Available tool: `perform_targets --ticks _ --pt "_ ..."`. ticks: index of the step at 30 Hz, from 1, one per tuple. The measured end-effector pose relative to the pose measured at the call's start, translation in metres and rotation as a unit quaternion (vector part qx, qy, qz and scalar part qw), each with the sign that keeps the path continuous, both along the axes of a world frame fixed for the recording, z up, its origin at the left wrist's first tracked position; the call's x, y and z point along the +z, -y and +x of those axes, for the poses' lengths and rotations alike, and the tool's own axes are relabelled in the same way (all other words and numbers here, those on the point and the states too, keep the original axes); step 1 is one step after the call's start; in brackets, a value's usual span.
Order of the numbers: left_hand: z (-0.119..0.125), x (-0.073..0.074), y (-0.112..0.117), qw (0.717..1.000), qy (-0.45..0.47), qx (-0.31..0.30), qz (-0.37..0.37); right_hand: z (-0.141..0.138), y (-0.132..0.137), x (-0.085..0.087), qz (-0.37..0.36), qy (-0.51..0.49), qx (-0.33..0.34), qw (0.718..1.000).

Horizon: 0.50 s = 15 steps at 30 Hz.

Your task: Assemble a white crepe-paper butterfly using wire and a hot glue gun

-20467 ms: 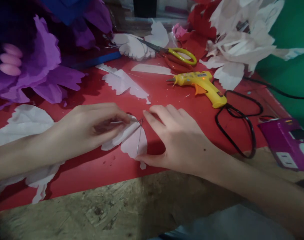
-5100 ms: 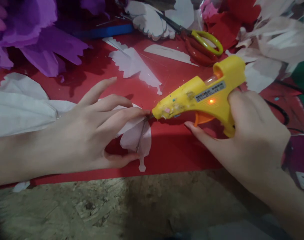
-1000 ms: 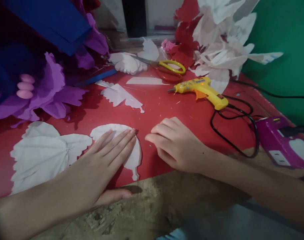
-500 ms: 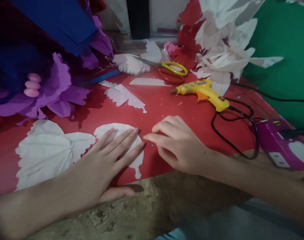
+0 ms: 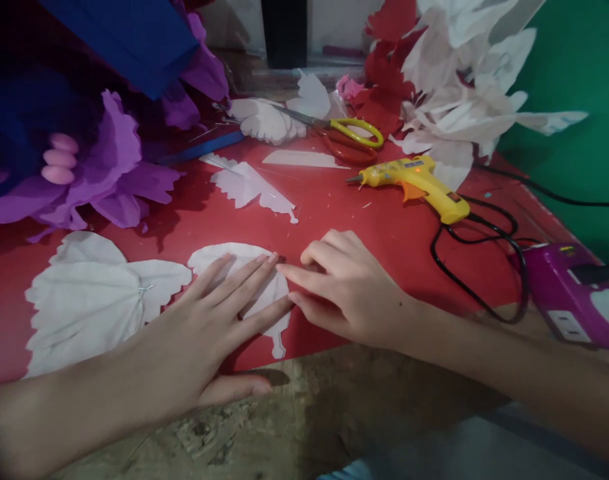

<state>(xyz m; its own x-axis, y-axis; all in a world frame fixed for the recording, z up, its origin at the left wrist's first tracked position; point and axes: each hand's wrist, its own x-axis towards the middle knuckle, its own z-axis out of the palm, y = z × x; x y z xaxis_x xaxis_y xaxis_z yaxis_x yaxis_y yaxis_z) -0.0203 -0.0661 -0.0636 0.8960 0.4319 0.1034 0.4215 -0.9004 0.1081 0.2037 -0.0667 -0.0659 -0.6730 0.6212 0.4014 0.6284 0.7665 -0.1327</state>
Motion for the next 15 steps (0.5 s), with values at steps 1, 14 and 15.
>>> perform_targets --ticks 1,14,15 --pt "-0.0001 -0.0004 0.0002 1.000 0.001 0.003 -0.001 0.0000 0.0005 0.0006 0.000 0.007 0.010 1.000" --pt "-0.0052 0.0046 -0.0023 0.999 -0.015 0.005 0.034 -0.0003 0.0041 0.0010 0.035 0.020 0.003 0.999" --pt "-0.0052 0.0035 -0.0022 0.999 -0.022 0.005 0.035 -0.0007 0.0046 0.0018 0.042 0.026 0.015 0.999"
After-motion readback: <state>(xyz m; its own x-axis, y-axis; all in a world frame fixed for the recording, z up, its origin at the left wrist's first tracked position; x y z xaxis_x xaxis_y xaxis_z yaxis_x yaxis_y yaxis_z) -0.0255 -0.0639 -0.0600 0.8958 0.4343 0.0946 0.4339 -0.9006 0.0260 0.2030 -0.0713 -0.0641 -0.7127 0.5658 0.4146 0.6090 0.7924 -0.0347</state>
